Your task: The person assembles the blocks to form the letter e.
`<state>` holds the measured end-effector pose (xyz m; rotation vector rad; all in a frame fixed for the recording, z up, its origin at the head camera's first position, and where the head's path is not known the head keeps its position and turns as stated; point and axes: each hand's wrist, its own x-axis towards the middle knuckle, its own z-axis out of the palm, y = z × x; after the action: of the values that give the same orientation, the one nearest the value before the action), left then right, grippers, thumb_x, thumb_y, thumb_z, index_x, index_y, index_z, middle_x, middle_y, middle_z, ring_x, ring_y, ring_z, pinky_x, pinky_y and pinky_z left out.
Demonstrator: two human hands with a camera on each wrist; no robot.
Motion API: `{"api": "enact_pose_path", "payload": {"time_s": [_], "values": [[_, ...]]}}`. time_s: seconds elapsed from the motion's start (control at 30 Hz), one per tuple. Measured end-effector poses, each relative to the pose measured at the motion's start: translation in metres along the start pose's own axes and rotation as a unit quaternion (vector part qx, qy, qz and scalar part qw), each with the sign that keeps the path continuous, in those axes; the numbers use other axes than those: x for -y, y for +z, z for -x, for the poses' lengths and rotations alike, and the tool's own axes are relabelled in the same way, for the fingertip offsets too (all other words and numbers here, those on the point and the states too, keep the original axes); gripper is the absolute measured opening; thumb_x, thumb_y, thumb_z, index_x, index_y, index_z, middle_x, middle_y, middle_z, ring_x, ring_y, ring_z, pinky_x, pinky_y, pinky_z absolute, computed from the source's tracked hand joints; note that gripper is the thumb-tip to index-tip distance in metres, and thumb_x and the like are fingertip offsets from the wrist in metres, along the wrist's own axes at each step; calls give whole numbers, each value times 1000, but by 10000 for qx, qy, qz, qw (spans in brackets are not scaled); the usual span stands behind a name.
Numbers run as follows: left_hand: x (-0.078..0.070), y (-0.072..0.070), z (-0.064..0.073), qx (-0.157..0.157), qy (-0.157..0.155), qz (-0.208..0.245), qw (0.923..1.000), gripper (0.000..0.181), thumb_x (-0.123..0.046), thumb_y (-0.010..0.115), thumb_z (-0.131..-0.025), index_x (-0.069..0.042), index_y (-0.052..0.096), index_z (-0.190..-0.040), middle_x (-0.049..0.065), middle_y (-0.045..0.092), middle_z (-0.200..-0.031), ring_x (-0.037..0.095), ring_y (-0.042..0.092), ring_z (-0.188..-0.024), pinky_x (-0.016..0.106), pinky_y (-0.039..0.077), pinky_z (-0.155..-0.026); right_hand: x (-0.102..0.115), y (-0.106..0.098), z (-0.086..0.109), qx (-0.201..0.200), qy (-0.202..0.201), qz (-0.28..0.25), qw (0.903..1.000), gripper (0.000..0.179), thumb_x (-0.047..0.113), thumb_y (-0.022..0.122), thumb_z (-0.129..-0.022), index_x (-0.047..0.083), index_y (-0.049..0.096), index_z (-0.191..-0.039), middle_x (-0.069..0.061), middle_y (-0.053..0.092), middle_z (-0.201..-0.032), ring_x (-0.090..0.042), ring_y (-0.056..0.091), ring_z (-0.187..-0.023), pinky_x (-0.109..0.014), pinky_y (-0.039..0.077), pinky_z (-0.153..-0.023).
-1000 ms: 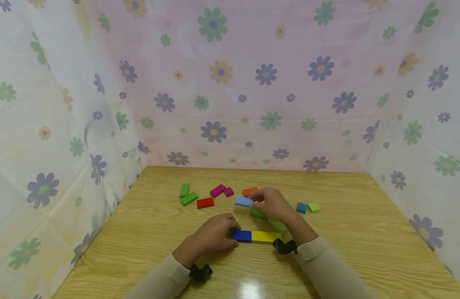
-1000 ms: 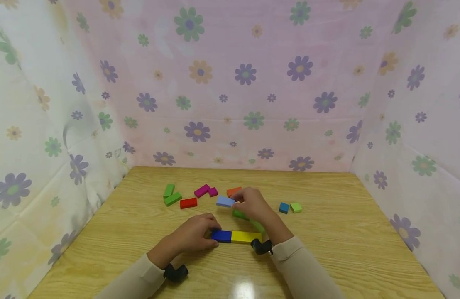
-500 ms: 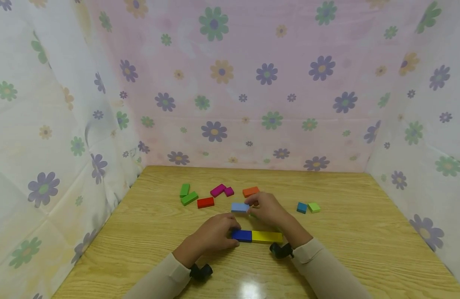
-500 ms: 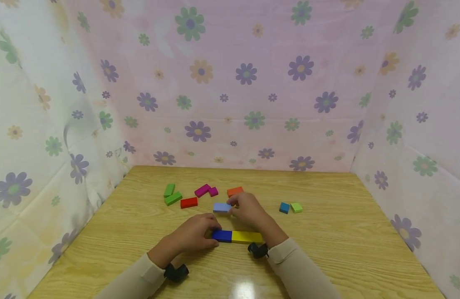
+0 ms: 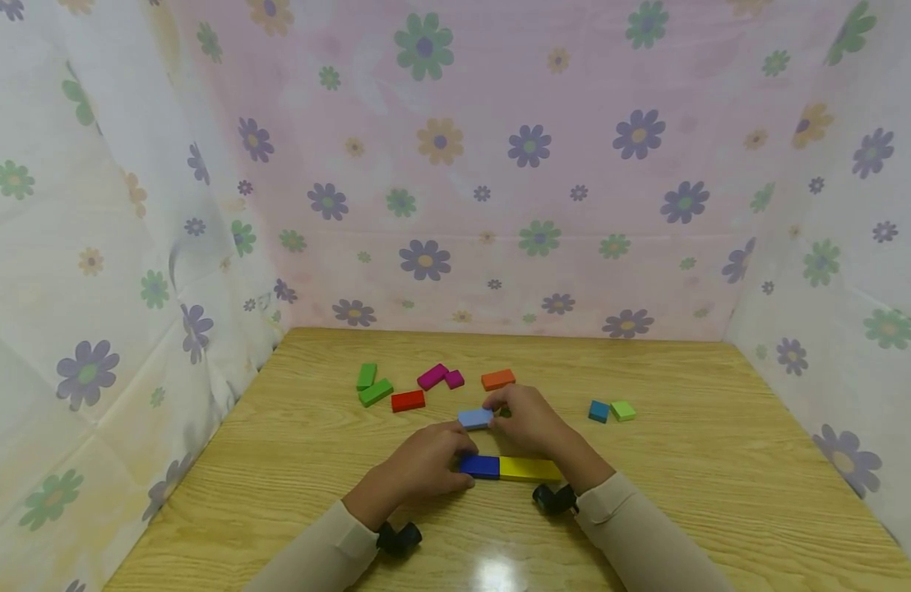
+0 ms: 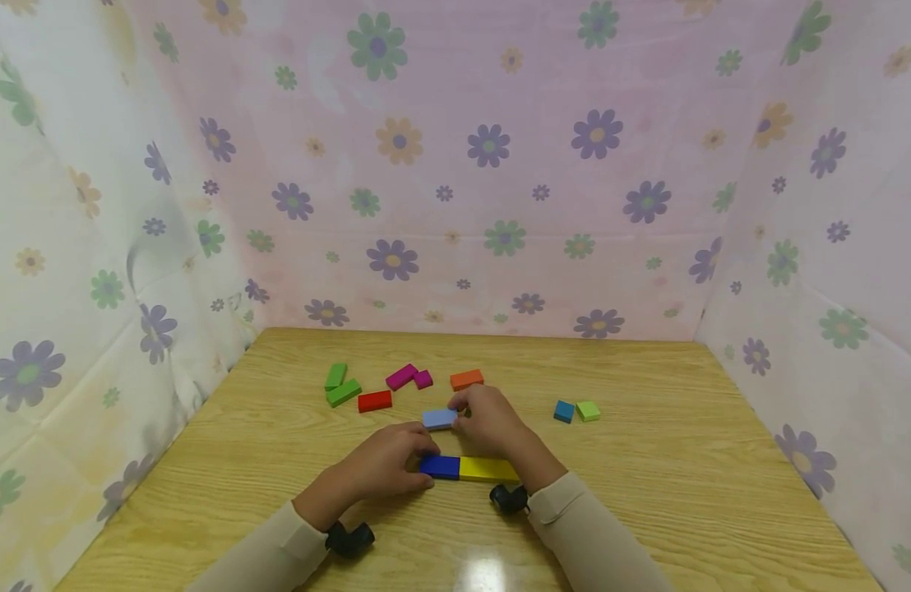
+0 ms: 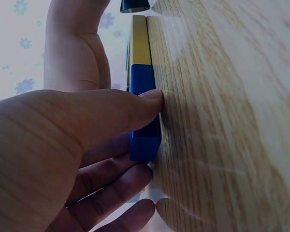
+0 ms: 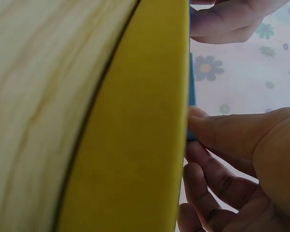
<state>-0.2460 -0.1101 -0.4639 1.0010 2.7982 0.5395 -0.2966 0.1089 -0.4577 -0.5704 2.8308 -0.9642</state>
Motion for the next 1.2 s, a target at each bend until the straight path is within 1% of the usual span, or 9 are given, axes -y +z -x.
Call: {"api": "enact_pose_path", "payload": {"time_s": [0.13, 0.37, 0.47, 0.63, 0.77, 0.97, 1.07, 1.2], "values": [[1, 1, -1, -15, 15, -31, 10000, 33, -36, 84, -87, -19, 77, -115, -11, 66, -110, 2, 60, -100, 27, 54, -94, -2, 1, -1, 29, -1, 78, 10000, 21, 11, 77, -93, 15, 78, -113, 3, 74, -113, -20, 65, -105, -45, 55, -98], [0, 1, -1, -8, 4, -71, 10000, 33, -36, 84, -87, -19, 77, -115, -11, 67, -110, 2, 60, -100, 28, 54, -95, -3, 3, -2, -71, -155, 218, 9996, 21, 10, 78, -92, 15, 79, -112, 2, 75, -115, -23, 66, -114, -48, 54, -101], [0, 1, -1, -20, 10, -79, 10000, 33, -36, 84, -87, -18, 77, -115, -11, 67, -111, 3, 60, -101, 28, 54, -95, -3, 3, -2, -68, -119, 227, 9996, 20, 10, 78, -92, 14, 79, -112, 1, 75, -116, -24, 65, -116, -48, 54, -102], [0, 1, -1, -40, -7, -81, 10000, 33, -36, 84, -87, -19, 78, -114, -11, 67, -110, 3, 60, -101, 28, 54, -94, -4, 5, -3, 18, 60, 176, 9998, 21, 9, 77, -93, 14, 79, -113, -1, 73, -118, -25, 64, -118, -49, 52, -105], [-1, 1, -1, -35, -19, -58, 10000, 33, -36, 85, -87, -19, 78, -114, -12, 67, -110, 2, 60, -101, 27, 54, -94, -3, 6, -3, 40, 77, 231, 9997, 27, 12, 79, -91, 12, 77, -118, -2, 71, -119, -25, 62, -117, -50, 51, -105], [-1, 1, 0, -42, -51, -13, 10000, 33, -35, 85, -87, -18, 78, -114, -11, 67, -110, 2, 60, -100, 27, 55, -94, -3, 3, -2, 159, 209, 298, 9992, 49, 18, 84, -86, 11, 70, -132, -7, 69, -128, -28, 61, -120, -53, 51, -104], [-1, 1, 0, -43, -51, -5, 10000, 32, -35, 85, -87, -19, 78, -114, -11, 67, -110, 2, 60, -101, 28, 55, -94, -3, 3, -1, 149, 285, 290, 9991, 51, 18, 84, -86, 11, 69, -134, -8, 69, -128, -28, 62, -119, -53, 52, -103], [-1, 1, 0, -42, -46, -1, 10000, 32, -35, 85, -87, -19, 78, -114, -11, 67, -110, 2, 60, -100, 28, 54, -94, -4, 3, 0, 74, 296, 291, 9991, 48, 16, 82, -87, 10, 70, -132, -7, 69, -125, -26, 62, -115, -50, 53, -101]]}}
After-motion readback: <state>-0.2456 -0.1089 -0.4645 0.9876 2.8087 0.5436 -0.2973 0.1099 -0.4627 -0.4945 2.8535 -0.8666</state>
